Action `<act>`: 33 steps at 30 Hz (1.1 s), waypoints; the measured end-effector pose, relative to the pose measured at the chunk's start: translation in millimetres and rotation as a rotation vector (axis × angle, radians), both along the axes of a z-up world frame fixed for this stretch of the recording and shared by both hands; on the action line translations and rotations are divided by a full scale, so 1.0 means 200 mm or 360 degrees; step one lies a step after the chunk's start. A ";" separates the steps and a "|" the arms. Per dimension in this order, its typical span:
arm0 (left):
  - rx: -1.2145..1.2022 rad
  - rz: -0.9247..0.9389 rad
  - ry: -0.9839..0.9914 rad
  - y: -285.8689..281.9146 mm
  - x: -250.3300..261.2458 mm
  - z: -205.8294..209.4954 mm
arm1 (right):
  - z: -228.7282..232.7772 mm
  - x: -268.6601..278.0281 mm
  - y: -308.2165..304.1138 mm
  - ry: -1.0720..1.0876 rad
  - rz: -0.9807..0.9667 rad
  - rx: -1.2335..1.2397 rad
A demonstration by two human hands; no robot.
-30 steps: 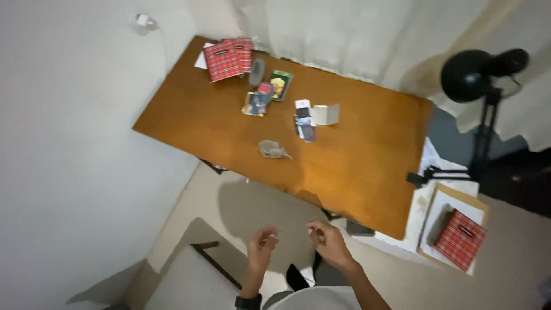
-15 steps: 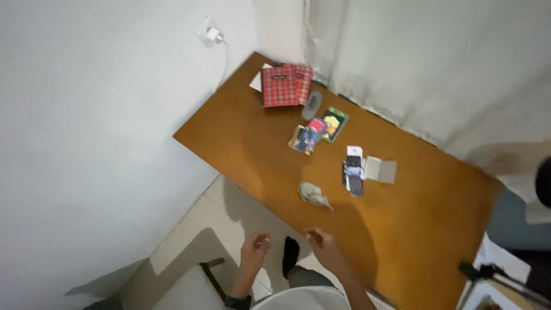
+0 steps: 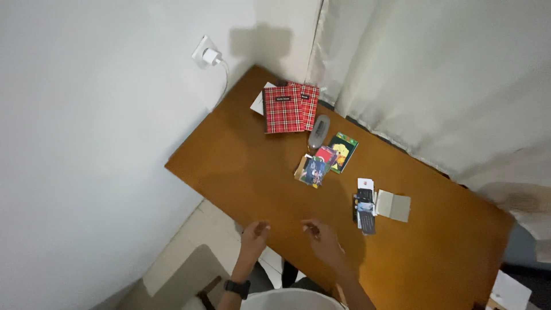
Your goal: Clearing various items from a wooden desk and moving them to a nearby surface.
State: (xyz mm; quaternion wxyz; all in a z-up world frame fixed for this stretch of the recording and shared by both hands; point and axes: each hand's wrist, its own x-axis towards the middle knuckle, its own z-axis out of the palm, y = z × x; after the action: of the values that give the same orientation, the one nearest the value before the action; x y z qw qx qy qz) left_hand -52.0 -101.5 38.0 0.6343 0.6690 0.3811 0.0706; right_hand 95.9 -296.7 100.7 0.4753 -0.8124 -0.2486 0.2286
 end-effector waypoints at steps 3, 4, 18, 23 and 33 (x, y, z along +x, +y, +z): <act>0.0065 -0.0163 -0.0224 0.19 0.16 0.01 | -0.09 0.11 0.12 0.0091 -0.0021 -0.0117; 0.0065 -0.0189 -0.0225 0.26 0.22 -0.07 | -0.14 0.15 0.18 0.0092 -0.0048 -0.0114; -0.0250 -0.0170 0.0006 1.15 1.23 -0.20 | -0.28 0.59 1.14 0.0122 -0.0555 -0.0056; -0.0348 -0.0269 0.0176 1.26 1.59 -0.33 | -0.26 0.72 1.32 0.0072 -0.0700 -0.0121; -0.0609 -0.0240 -0.0291 1.29 1.63 -0.33 | -0.36 0.66 1.29 0.0222 -0.0828 -0.0194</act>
State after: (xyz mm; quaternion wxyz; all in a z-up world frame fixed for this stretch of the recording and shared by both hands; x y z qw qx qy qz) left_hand 273.1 155.6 -28.2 0.7851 0.5538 0.2772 0.0097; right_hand 228.8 -38.7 28.9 0.4842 -0.8584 0.0161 0.1688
